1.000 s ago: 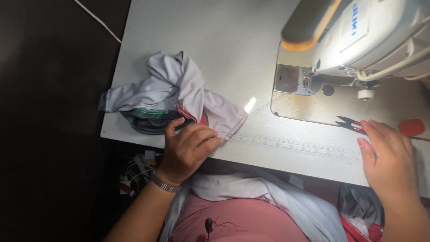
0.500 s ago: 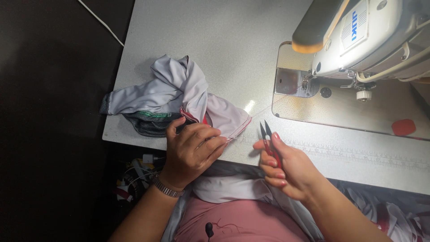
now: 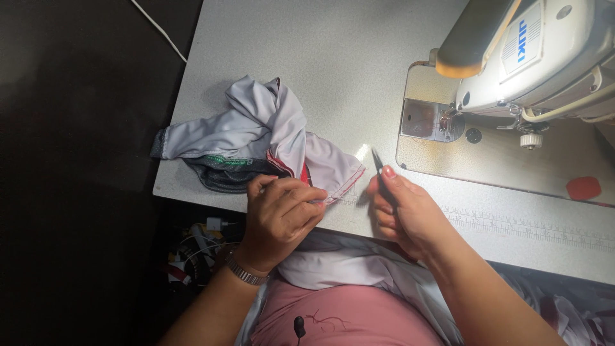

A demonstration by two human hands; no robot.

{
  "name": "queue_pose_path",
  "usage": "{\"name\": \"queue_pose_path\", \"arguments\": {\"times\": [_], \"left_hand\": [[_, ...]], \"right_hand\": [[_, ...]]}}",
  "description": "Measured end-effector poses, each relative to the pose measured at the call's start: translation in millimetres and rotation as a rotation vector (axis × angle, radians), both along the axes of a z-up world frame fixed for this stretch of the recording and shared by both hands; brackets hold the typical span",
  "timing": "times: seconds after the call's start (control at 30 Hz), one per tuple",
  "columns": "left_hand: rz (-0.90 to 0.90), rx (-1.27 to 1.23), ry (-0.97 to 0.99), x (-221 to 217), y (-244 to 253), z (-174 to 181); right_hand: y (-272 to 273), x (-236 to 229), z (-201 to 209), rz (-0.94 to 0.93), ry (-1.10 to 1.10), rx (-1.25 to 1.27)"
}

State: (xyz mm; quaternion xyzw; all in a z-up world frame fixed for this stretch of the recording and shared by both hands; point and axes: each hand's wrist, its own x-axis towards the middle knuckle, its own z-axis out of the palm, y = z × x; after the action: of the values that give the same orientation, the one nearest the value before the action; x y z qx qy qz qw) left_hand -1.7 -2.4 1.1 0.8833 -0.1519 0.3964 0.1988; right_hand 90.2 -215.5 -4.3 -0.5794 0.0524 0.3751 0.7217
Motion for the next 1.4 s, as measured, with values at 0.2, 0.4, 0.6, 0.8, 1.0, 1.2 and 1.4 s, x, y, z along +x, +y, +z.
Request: {"name": "queue_pose_path", "arguments": {"times": [0.2, 0.4, 0.6, 0.8, 1.0, 1.2, 1.4], "left_hand": [[0.049, -0.029, 0.012, 3.7, -9.2, -4.0], [0.041, -0.047, -0.020, -9.0, -10.8, 3.7], [0.028, -0.057, -0.047, -28.4, -15.1, -5.9], [0.021, -0.025, -0.076, -36.4, -20.8, -4.0], [-0.025, -0.042, 0.026, -44.8, -26.5, -0.1], [-0.063, -0.058, 0.048, -48.8, -27.1, 6.7], [-0.113, -0.097, 0.072, -57.4, -23.2, 8.9]], "right_hand": [[2.8, 11.1, -15.8, 0.302, -0.885, -0.445], [-4.9, 14.5, -3.3, 0.290, -1.152, -0.580], [-25.3, 16.2, -1.8, 0.271, -1.197, -0.700], [-49.9, -10.9, 13.4, 0.307, -1.422, -0.813], [-51.8, -26.2, 4.2, 0.356, -1.636, -0.629], [-31.6, -29.5, 1.6, 0.312, -1.537, -0.499], [-37.4, -30.0, 3.9, 0.311, -1.569, -0.494]]}}
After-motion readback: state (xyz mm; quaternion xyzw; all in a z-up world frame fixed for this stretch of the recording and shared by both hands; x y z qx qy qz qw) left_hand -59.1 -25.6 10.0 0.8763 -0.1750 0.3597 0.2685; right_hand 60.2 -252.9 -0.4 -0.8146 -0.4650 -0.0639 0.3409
